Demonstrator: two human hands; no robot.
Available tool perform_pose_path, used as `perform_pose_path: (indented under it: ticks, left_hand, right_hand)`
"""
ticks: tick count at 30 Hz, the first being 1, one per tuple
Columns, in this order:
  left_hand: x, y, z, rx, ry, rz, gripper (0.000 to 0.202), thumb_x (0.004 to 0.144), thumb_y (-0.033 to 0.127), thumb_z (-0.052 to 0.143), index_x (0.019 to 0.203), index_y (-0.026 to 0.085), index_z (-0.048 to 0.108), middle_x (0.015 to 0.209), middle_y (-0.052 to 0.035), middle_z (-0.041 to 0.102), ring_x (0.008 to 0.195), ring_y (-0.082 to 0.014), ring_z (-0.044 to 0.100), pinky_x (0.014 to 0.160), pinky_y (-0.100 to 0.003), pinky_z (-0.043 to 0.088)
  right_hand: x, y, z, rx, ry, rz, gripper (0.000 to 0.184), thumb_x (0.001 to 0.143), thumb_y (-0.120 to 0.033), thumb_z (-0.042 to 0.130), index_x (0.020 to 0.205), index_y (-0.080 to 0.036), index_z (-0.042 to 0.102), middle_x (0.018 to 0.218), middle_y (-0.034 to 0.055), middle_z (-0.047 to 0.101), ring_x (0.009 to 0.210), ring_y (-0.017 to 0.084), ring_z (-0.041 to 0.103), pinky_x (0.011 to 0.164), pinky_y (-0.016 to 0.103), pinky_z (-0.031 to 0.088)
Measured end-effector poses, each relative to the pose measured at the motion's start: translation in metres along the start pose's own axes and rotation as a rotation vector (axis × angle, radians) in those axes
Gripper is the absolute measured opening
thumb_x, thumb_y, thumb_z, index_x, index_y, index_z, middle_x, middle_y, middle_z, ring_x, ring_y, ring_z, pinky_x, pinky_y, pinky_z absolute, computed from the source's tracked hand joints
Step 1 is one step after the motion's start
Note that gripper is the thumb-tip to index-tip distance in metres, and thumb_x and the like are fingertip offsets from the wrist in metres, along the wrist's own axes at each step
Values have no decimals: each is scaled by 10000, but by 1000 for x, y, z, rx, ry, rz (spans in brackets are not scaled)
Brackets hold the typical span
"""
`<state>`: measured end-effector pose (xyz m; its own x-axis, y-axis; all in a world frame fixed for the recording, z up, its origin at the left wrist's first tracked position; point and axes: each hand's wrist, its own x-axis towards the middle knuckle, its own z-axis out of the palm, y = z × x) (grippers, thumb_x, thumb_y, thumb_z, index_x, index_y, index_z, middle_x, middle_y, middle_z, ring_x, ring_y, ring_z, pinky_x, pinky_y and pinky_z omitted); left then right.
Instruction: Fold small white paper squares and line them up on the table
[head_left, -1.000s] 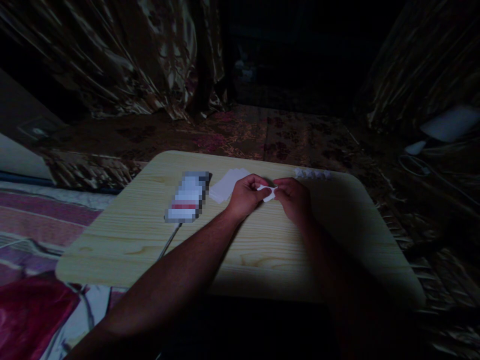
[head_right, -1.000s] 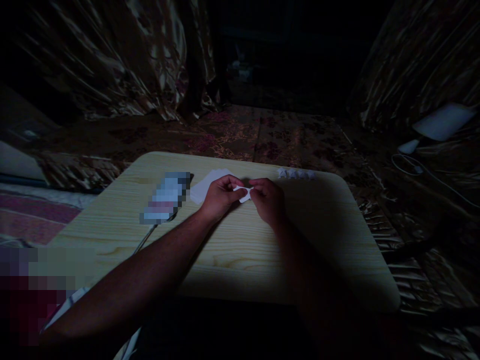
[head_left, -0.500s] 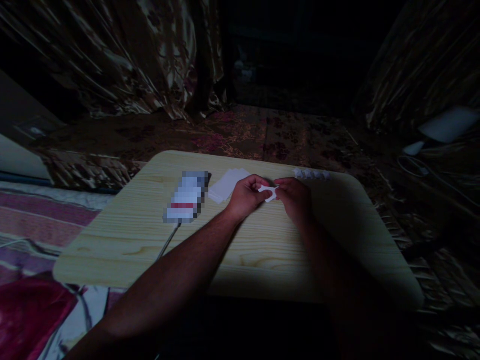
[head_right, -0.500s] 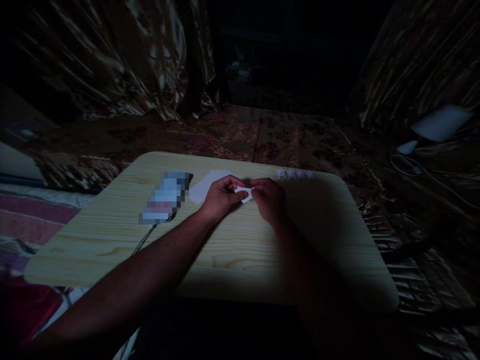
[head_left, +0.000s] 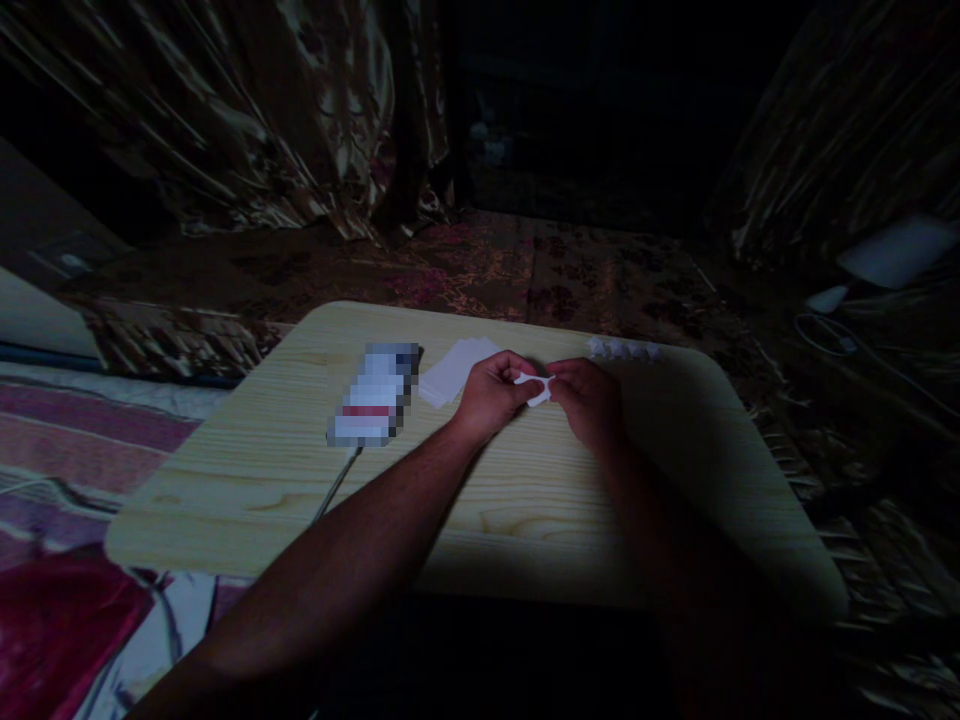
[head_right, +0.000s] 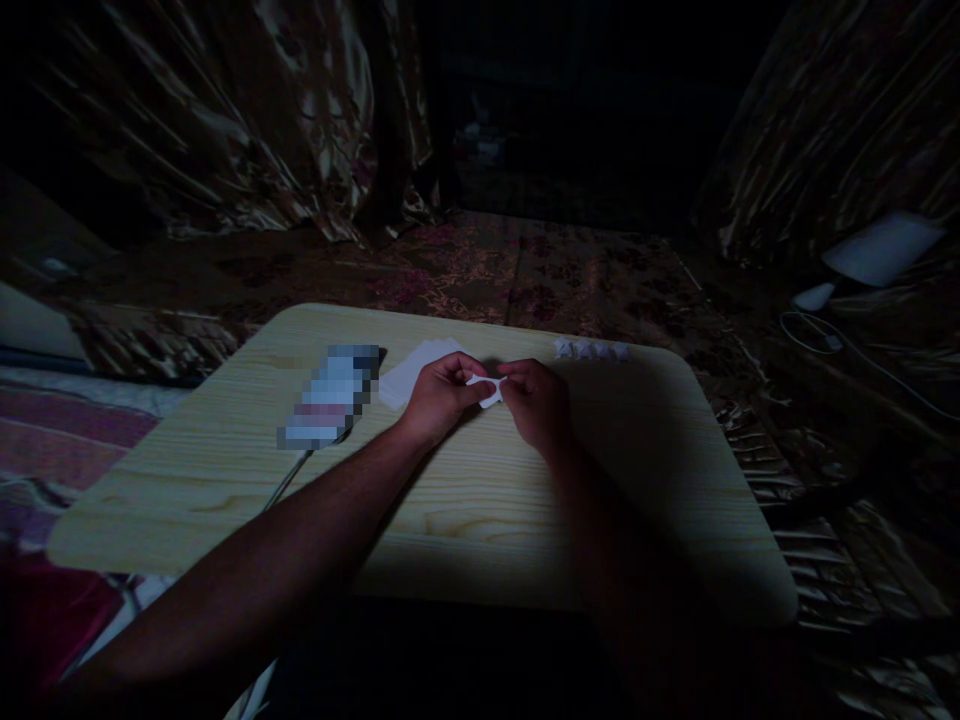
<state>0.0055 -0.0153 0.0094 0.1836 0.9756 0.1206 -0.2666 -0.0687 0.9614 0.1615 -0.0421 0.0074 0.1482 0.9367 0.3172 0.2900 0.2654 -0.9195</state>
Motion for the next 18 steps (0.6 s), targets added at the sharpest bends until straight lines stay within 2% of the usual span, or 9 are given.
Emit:
perform_pose_path:
  ticks: [7, 12, 18]
  left_hand:
    - [2, -3, -2, 29, -39, 6, 339, 541, 249, 893, 780, 162, 669, 721, 8, 694, 597, -107, 589, 586, -240, 451]
    - [3, -5, -2, 32, -40, 36, 419, 543, 202, 883, 907, 184, 677, 744, 11, 687, 602, -115, 590, 574, -241, 454]
    - [2, -5, -2, 54, -49, 18, 448, 543, 192, 885, 937, 188, 672, 708, 32, 642, 558, -94, 545, 536, -225, 421]
  right_hand:
    - [-1, -6, 1, -67, 41, -25, 199, 774, -304, 667, 941, -210, 720, 753, 16, 742, 647, 169, 668, 595, 274, 500]
    - [0, -2, 0, -55, 50, -29, 192, 780, -295, 660, 943, -217, 725, 758, 20, 740, 666, 179, 668, 605, 284, 505]
    - [0, -2, 0, -64, 66, -17, 168, 759, -263, 652, 901, -214, 728, 686, -8, 700, 565, 149, 591, 528, 265, 433]
